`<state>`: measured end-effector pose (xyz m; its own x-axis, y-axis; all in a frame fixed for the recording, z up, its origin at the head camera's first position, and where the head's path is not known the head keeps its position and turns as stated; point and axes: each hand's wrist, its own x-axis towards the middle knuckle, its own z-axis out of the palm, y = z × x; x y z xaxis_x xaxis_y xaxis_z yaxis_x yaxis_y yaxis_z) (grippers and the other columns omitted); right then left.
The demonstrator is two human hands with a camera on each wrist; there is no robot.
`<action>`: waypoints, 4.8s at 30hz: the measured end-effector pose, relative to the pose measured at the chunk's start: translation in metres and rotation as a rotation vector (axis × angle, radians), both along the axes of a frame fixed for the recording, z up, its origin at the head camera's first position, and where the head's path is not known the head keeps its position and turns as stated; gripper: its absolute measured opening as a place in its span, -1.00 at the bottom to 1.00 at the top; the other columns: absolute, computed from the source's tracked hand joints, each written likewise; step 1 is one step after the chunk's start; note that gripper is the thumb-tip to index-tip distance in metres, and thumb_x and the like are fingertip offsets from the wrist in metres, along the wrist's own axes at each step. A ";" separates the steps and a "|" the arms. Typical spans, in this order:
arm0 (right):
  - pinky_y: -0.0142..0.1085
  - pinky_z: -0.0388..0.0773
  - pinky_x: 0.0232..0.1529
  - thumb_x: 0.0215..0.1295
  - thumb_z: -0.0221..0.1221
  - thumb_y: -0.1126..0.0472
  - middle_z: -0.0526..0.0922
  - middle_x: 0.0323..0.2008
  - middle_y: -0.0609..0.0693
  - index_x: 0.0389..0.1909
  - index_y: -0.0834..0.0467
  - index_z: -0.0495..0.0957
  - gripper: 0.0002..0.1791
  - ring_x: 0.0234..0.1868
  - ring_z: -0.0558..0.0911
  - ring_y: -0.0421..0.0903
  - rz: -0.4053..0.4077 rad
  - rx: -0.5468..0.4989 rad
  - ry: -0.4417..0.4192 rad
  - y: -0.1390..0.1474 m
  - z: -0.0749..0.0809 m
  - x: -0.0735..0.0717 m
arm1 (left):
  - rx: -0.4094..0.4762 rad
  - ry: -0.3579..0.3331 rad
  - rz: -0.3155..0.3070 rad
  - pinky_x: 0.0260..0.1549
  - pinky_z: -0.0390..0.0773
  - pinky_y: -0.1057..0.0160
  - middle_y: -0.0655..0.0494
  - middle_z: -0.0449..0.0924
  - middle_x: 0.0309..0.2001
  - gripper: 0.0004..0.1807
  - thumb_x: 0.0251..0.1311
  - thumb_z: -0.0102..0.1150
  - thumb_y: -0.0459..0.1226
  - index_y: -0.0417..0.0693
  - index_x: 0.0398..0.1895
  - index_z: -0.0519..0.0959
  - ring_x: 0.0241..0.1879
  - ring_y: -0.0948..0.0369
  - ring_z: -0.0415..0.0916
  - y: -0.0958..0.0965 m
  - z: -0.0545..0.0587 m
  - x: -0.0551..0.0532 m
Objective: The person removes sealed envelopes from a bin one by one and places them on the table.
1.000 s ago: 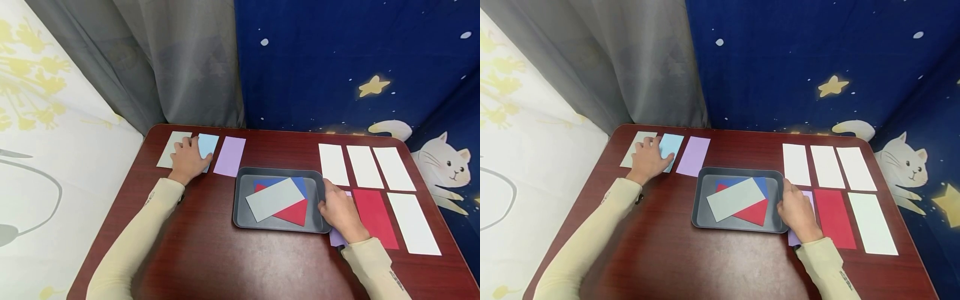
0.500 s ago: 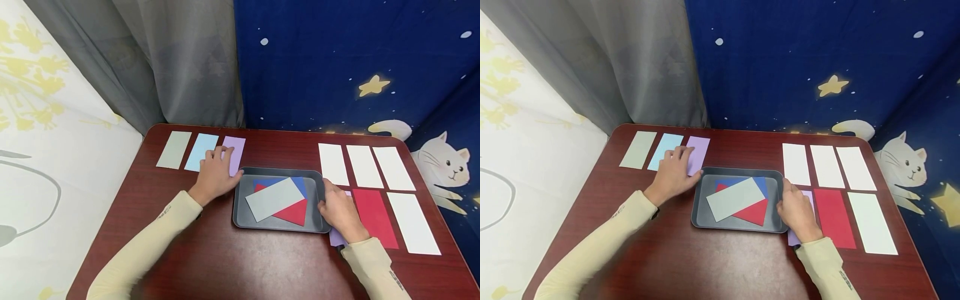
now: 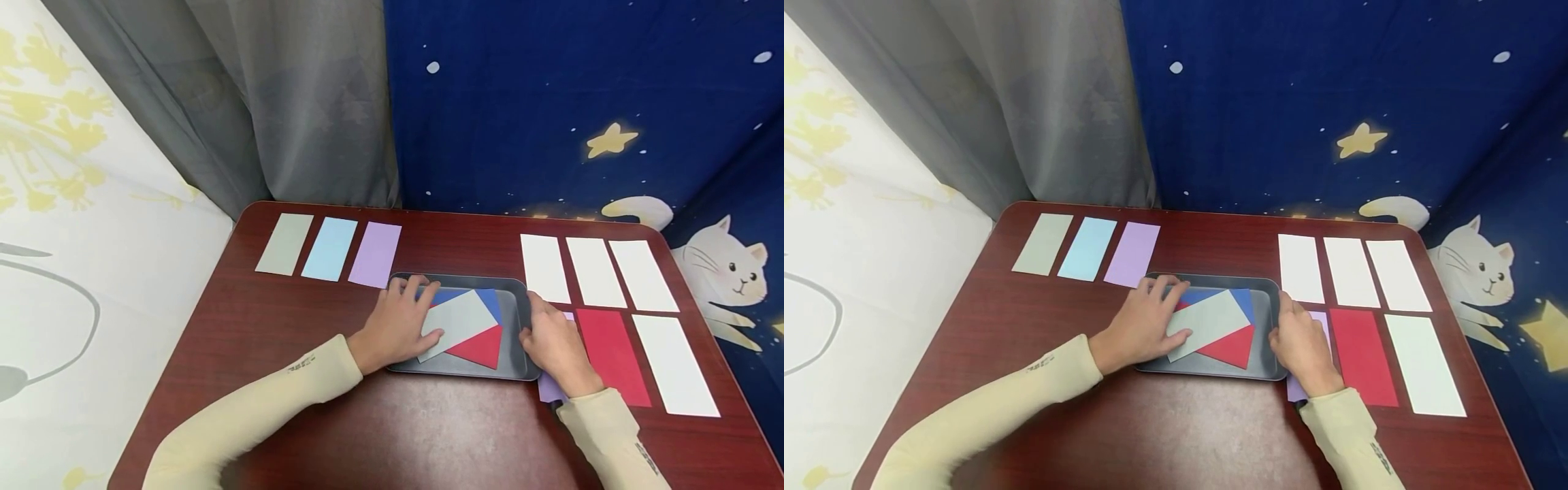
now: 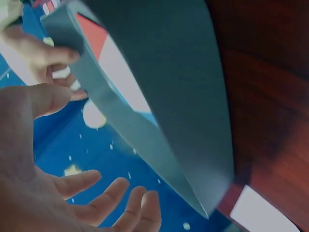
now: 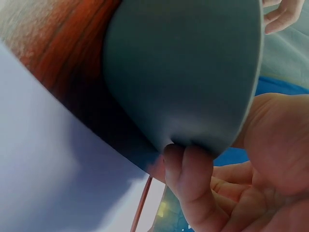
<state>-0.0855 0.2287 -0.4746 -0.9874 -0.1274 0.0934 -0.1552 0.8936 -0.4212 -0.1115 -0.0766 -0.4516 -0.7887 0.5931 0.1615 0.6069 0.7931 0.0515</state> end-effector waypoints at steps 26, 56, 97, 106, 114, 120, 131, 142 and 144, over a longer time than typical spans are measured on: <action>0.34 0.68 -0.20 0.18 0.35 0.49 0.64 0.12 0.52 0.42 0.51 0.40 -0.26 -0.24 0.74 0.42 0.001 -0.005 0.008 0.000 -0.001 -0.001 | -0.130 -0.199 -0.002 0.03 0.73 -0.10 -0.23 0.57 0.35 0.05 0.26 0.49 0.27 -0.07 0.64 0.33 0.24 -0.16 0.58 0.022 -0.024 0.011; 0.35 0.66 -0.17 0.18 0.35 0.48 0.63 0.15 0.54 0.43 0.54 0.37 -0.24 -0.19 0.74 0.45 0.003 0.008 -0.005 0.002 -0.001 -0.002 | -0.075 -0.160 0.028 -0.11 0.66 -0.10 -0.11 0.55 0.31 -0.12 0.27 0.44 0.17 -0.01 0.56 0.44 0.16 -0.08 0.50 0.014 -0.015 0.014; 0.35 0.65 -0.14 0.18 0.33 0.47 0.61 0.21 0.53 0.45 0.56 0.36 -0.22 -0.17 0.72 0.45 0.011 0.008 -0.020 0.001 0.006 0.000 | 0.115 -0.110 0.122 -0.27 0.60 -0.01 -0.16 0.53 0.24 -0.13 0.15 0.50 0.14 -0.09 0.46 0.53 0.06 -0.11 0.49 -0.036 0.005 0.038; 0.35 0.65 -0.11 0.19 0.33 0.47 0.61 0.23 0.54 0.45 0.58 0.36 -0.23 -0.12 0.73 0.48 0.012 0.016 -0.016 0.002 0.005 0.001 | 0.162 -0.157 0.200 -0.22 0.67 -0.05 -0.19 0.49 0.21 -0.06 0.13 0.53 0.15 -0.15 0.50 0.50 0.05 -0.11 0.48 -0.050 0.006 0.044; 0.35 0.65 -0.13 0.18 0.33 0.47 0.62 0.20 0.54 0.44 0.57 0.37 -0.23 -0.15 0.73 0.47 0.016 0.010 0.000 0.002 0.004 -0.001 | 0.213 -0.154 0.261 -0.31 0.60 0.04 -0.20 0.48 0.16 -0.05 0.11 0.57 0.11 -0.20 0.48 0.49 -0.03 -0.09 0.45 -0.069 0.001 0.051; 0.36 0.64 -0.16 0.16 0.32 0.48 0.66 0.11 0.53 0.40 0.55 0.39 -0.27 -0.17 0.73 0.46 0.021 0.009 0.027 0.003 0.003 0.000 | 0.240 -0.159 0.321 -0.44 0.54 0.07 -0.20 0.46 0.16 -0.07 0.13 0.56 0.08 -0.23 0.47 0.48 -0.06 -0.10 0.42 -0.083 -0.003 0.055; 0.35 0.65 -0.17 0.17 0.33 0.47 0.66 0.08 0.54 0.40 0.55 0.38 -0.27 -0.19 0.73 0.45 0.021 0.006 0.013 0.003 0.002 0.001 | 0.283 -0.192 0.413 -0.47 0.61 -0.05 -0.24 0.45 0.17 -0.11 0.19 0.51 0.07 -0.24 0.48 0.48 -0.09 -0.18 0.43 -0.094 -0.007 0.060; 0.36 0.65 -0.14 0.18 0.33 0.47 0.63 0.16 0.56 0.42 0.60 0.37 -0.24 -0.14 0.73 0.48 0.016 0.009 0.012 0.003 0.003 0.001 | 0.230 -0.226 0.480 -0.43 0.66 -0.10 -0.30 0.44 0.13 -0.10 0.24 0.47 0.09 -0.24 0.51 0.44 -0.08 -0.23 0.45 -0.095 -0.011 0.070; 0.36 0.65 -0.14 0.18 0.33 0.47 0.63 0.16 0.56 0.42 0.60 0.37 -0.24 -0.15 0.73 0.48 0.016 0.010 0.009 0.003 0.003 0.001 | 0.215 -0.220 0.483 -0.42 0.66 -0.11 -0.31 0.45 0.11 -0.10 0.24 0.46 0.09 -0.25 0.50 0.44 -0.10 -0.24 0.46 -0.094 -0.012 0.071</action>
<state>-0.0847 0.2318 -0.4720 -0.9844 -0.1442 0.1012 -0.1734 0.8953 -0.4104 -0.0400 -0.1708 -0.4634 -0.9909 0.1285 0.0402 0.1346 0.9357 0.3262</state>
